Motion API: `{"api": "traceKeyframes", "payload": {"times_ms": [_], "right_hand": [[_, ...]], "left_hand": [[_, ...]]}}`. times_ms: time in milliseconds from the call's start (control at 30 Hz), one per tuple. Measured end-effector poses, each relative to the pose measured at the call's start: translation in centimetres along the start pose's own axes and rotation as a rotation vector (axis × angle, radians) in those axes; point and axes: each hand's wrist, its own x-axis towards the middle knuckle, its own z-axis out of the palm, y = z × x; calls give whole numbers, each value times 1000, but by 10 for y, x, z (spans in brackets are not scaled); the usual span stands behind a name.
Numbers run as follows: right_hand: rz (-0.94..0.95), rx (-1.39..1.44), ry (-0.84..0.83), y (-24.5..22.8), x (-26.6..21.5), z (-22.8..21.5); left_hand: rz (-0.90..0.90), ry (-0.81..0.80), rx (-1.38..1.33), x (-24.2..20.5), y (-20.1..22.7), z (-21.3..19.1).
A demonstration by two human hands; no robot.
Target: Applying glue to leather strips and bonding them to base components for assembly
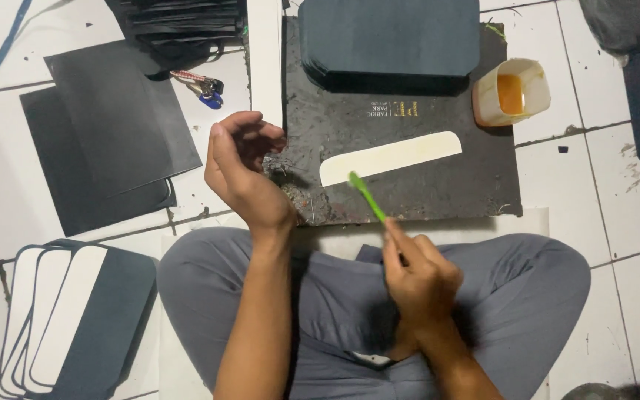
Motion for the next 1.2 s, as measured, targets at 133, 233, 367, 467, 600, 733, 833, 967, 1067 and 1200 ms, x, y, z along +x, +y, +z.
{"api": "traceKeyframes", "payload": {"times_ms": [133,233,367,467,600,733,833,967,1067,1200], "right_hand": [[66,-125,88,4,11,-9],[83,-3,55,-8,9,2],[7,213,-35,-36,13,9],[27,235,-35,-23,17,17],[145,80,-16,10,31,6],[194,69,22,14,27,17],[109,215,-31,-21,27,15],[7,355,-52,-36,32,16],[63,362,-60,-11,32,22],[172,232,8,41,28,20]], "left_hand": [[7,0,0,-1,3,1],[1,-8,4,0,2,1],[3,-18,9,-1,0,3],[-10,-6,20,-2,1,2],[-17,7,10,-1,1,2],[-23,-5,-2,-1,-4,3],[-35,7,8,-2,-2,4],[-41,18,4,-1,-4,3],[-45,21,-6,0,-7,1],[-30,-3,17,-1,-9,1]]}}
